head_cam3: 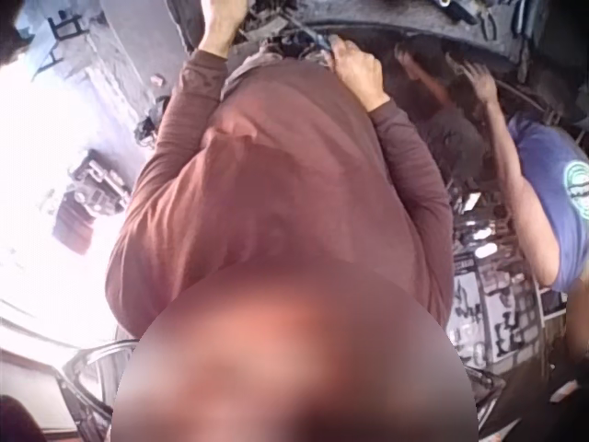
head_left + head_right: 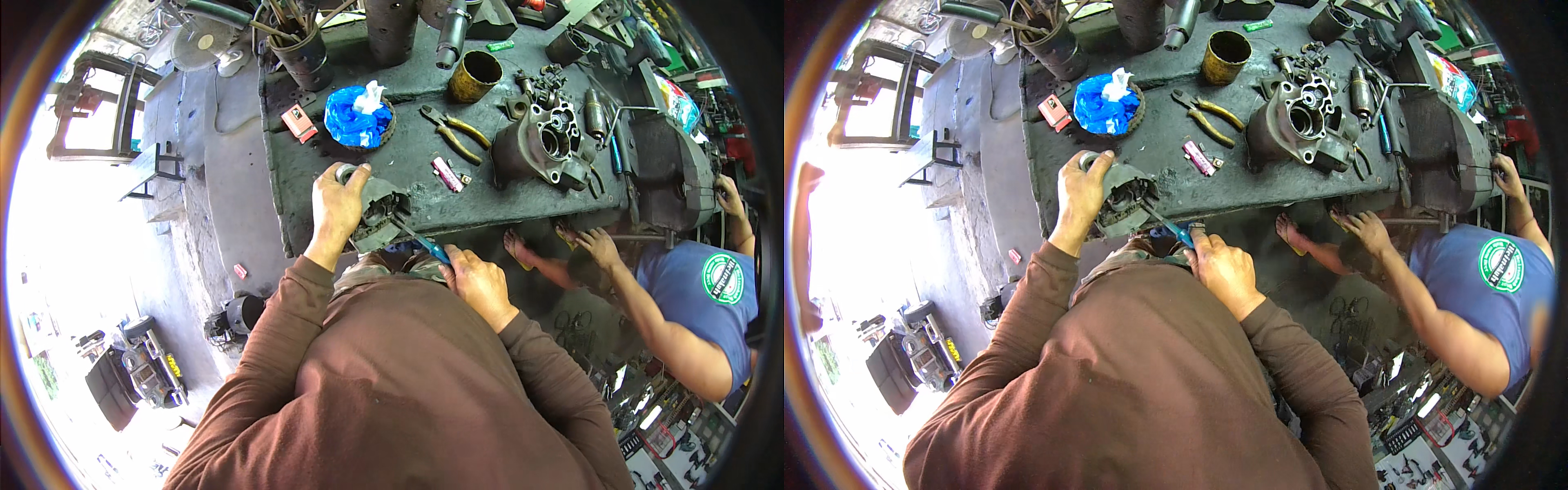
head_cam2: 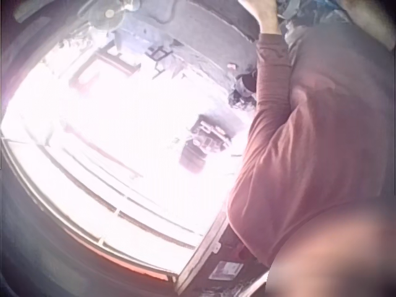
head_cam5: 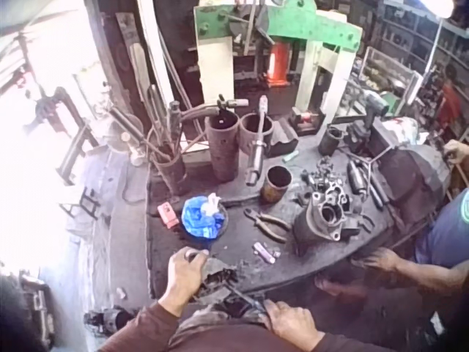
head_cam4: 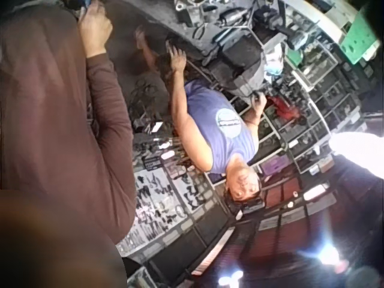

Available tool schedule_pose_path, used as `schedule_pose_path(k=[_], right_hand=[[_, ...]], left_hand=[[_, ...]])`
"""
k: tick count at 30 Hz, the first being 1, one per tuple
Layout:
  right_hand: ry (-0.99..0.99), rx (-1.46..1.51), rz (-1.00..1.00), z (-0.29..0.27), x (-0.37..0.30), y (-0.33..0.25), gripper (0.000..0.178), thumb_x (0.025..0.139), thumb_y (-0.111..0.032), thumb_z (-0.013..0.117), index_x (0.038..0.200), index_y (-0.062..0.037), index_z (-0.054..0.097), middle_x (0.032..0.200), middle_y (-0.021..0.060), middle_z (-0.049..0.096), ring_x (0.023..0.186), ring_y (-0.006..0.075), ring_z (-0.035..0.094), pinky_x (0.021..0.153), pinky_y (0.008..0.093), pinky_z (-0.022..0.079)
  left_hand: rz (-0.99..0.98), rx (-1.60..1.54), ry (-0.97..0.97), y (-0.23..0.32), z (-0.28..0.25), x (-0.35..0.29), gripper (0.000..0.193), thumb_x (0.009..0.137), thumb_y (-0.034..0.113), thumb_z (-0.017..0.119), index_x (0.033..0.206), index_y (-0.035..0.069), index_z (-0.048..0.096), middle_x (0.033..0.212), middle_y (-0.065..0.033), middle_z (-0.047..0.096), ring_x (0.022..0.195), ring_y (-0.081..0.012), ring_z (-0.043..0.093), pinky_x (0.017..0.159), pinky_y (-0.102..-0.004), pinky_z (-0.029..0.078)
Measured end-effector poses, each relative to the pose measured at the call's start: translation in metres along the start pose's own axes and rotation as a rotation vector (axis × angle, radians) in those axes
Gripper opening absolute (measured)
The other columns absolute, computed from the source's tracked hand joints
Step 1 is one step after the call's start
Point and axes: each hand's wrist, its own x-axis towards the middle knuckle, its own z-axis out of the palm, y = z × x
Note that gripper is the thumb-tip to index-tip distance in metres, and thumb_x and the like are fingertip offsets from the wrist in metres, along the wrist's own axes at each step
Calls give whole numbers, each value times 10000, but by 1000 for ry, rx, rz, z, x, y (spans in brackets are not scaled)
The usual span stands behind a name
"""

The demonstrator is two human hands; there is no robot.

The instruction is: The person assembles small mechanical components into a housing, using a screwdriver to adjust internal parts. They handle the housing and small metal pieces, then use a screwdriver to tighten or align components inside.

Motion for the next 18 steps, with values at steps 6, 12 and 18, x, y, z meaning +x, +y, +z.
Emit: schedule_pose_path(k=[6, 12, 18], right_hand=[[10, -105, 31, -4, 2, -23, 395, 1057, -359, 660, 1333, -79, 690, 860, 151, 690, 651, 388, 724, 581, 522, 586], [-146, 117, 213, -14, 12, -30, 339, 1073, -373, 628, 1243, -86, 686, 804, 205, 740, 680, 426, 739, 594, 550, 591], [-228, 86, 238, -27, 18, -30, 329, 1096, -382, 600, 1217, -91, 696, 841, 222, 759, 734, 459, 747, 650, 565, 598]], left_hand=[[-72, -134, 21, -14, -6, 8, 355, 961, 305, 760, 870, -36, 726, 687, -98, 685, 643, -160, 562, 656, -392, 498], [-11, -117, -36, -10, -5, 6, 310, 963, 240, 788, 859, -25, 666, 676, -66, 608, 654, -152, 498, 639, -386, 474], [-47, -190, -78, -10, -4, 8, 292, 980, 182, 799, 845, -7, 623, 671, -19, 545, 668, -94, 456, 597, -345, 432]])
